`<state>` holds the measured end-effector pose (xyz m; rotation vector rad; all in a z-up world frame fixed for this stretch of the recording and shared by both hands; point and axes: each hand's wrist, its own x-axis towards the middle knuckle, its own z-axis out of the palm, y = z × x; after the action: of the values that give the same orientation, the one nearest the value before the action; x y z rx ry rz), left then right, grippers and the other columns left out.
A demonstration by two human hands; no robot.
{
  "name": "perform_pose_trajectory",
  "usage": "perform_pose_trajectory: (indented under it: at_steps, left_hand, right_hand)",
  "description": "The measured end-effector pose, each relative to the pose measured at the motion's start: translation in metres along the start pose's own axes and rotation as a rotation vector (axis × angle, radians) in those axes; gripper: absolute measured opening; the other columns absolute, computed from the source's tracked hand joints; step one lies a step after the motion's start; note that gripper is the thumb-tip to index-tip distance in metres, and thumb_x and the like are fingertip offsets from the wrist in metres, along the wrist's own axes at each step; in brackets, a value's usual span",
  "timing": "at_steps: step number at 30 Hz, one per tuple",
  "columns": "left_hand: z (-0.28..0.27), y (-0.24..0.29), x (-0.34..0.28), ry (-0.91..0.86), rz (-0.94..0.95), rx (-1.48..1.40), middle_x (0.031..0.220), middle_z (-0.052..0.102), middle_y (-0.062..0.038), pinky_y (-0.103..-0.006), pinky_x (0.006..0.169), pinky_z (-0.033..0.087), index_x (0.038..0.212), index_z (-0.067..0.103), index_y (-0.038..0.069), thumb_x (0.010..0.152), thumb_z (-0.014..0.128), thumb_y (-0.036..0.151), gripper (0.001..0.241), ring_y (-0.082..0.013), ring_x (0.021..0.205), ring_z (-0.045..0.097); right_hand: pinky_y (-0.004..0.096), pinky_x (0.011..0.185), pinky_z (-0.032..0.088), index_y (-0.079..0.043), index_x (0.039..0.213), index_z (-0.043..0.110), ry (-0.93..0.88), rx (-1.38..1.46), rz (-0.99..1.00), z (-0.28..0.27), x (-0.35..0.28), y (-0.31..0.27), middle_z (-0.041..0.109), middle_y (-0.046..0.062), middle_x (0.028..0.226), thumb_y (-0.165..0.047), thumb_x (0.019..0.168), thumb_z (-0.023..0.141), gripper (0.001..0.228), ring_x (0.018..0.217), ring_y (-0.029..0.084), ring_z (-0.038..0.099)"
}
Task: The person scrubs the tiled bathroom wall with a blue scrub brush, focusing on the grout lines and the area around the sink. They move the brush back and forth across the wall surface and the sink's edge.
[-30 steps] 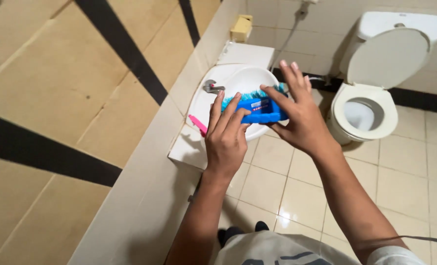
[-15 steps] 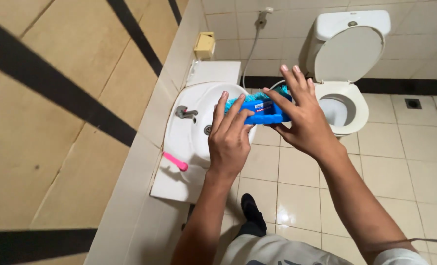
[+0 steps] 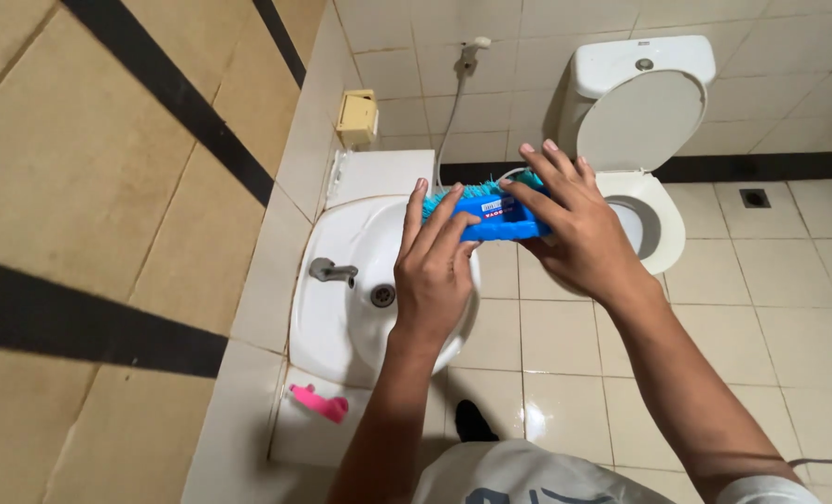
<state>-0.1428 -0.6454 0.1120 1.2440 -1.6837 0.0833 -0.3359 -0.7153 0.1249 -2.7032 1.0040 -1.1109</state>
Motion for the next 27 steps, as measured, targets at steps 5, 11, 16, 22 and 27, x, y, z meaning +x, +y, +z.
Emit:
perform_pose_trajectory:
  at_steps: [5, 11, 16, 22, 27]
  left_hand:
    - [0.013, -0.028, 0.018, -0.028, 0.002, -0.021, 0.144, 0.061, -0.011, -0.0453, 0.112, 0.05, 0.107, 0.071, 0.002, 0.083, 0.075, -0.007, 0.026, -0.0424, 0.148, 0.043]
    - [0.033, -0.045, 0.036, -0.054, 0.013, -0.043, 0.144, 0.061, -0.011, -0.0449, 0.112, 0.051, 0.108, 0.071, 0.001, 0.084, 0.075, -0.008, 0.027, -0.0421, 0.148, 0.044]
    - [0.051, -0.052, 0.054, -0.072, -0.002, -0.031, 0.143, 0.061, -0.012, -0.0459, 0.112, 0.05, 0.108, 0.071, 0.001, 0.083, 0.075, -0.008, 0.027, -0.0428, 0.147, 0.044]
    - [0.081, -0.049, 0.076, -0.049, -0.026, 0.01, 0.143, 0.061, -0.013, -0.046, 0.112, 0.05, 0.11, 0.071, 0.0, 0.086, 0.074, -0.007, 0.025, -0.0435, 0.147, 0.045]
    - [0.123, -0.04, 0.097, 0.034, -0.007, 0.038, 0.141, 0.062, -0.014, -0.0491, 0.115, 0.048, 0.111, 0.07, -0.001, 0.087, 0.073, -0.006, 0.025, -0.0441, 0.144, 0.047]
  right_hand:
    - [0.065, 0.115, 0.036, -0.013, 0.135, 0.064, -0.03, -0.02, 0.017, 0.014, 0.021, 0.018, 0.046, 0.015, 0.158, -0.009, 0.065, 0.087, 0.074, 0.146, 0.043, 0.042]
    - [0.066, 0.115, 0.035, -0.012, 0.136, 0.062, -0.05, -0.041, 0.026, 0.022, 0.032, 0.046, 0.045, 0.015, 0.159, -0.01, 0.065, 0.088, 0.076, 0.147, 0.042, 0.042]
    - [0.068, 0.115, 0.033, -0.013, 0.137, 0.062, -0.078, -0.026, 0.045, 0.029, 0.043, 0.077, 0.046, 0.013, 0.159, -0.011, 0.063, 0.088, 0.078, 0.147, 0.039, 0.043]
    - [0.077, 0.114, 0.025, -0.014, 0.141, 0.059, -0.076, -0.031, -0.01, 0.026, 0.059, 0.119, 0.047, 0.012, 0.158, -0.013, 0.067, 0.088, 0.079, 0.147, 0.038, 0.043]
    - [0.076, 0.114, 0.025, -0.015, 0.142, 0.058, -0.104, -0.039, -0.06, 0.011, 0.071, 0.168, 0.047, 0.012, 0.158, -0.012, 0.073, 0.086, 0.075, 0.148, 0.038, 0.042]
